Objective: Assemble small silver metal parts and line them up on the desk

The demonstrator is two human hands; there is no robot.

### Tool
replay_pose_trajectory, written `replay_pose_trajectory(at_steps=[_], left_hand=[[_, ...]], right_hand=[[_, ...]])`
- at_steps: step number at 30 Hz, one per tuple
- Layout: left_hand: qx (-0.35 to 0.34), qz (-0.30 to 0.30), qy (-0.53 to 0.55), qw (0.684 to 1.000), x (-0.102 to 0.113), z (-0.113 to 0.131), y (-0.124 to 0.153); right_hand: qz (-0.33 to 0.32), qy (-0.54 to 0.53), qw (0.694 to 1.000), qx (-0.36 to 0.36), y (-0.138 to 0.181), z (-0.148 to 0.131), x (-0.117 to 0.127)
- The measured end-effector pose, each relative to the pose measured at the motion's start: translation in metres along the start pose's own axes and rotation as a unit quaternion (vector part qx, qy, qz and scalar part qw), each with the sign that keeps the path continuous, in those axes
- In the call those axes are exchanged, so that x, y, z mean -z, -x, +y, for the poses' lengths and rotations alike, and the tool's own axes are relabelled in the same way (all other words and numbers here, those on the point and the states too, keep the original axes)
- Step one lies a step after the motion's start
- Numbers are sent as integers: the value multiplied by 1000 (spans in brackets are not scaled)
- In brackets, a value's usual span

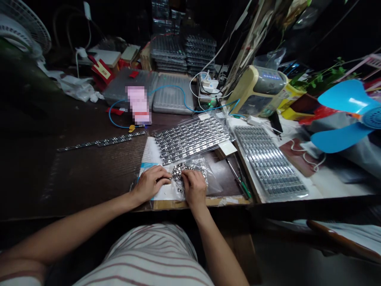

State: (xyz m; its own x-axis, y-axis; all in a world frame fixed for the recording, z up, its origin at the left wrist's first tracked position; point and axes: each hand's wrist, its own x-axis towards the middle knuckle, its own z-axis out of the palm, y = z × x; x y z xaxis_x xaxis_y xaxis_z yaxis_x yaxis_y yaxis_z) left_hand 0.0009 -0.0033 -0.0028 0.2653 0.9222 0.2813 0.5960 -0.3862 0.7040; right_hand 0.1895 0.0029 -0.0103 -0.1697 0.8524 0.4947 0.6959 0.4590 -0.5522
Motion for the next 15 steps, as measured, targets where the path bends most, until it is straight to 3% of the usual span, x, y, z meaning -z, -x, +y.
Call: replay_pose_trajectory(at_steps=[8,12,15], left_hand=[[21,-23,4,1000,3,2,-2],[-13,33,41,999,6,2,0],[29,73,104,991,10,-3,-5]], right_hand=[[-15,19,1000,4,0,2,-2],[-26,79,997,5,1,-5,-7],[-16,114,993,4,-3,-5,1]])
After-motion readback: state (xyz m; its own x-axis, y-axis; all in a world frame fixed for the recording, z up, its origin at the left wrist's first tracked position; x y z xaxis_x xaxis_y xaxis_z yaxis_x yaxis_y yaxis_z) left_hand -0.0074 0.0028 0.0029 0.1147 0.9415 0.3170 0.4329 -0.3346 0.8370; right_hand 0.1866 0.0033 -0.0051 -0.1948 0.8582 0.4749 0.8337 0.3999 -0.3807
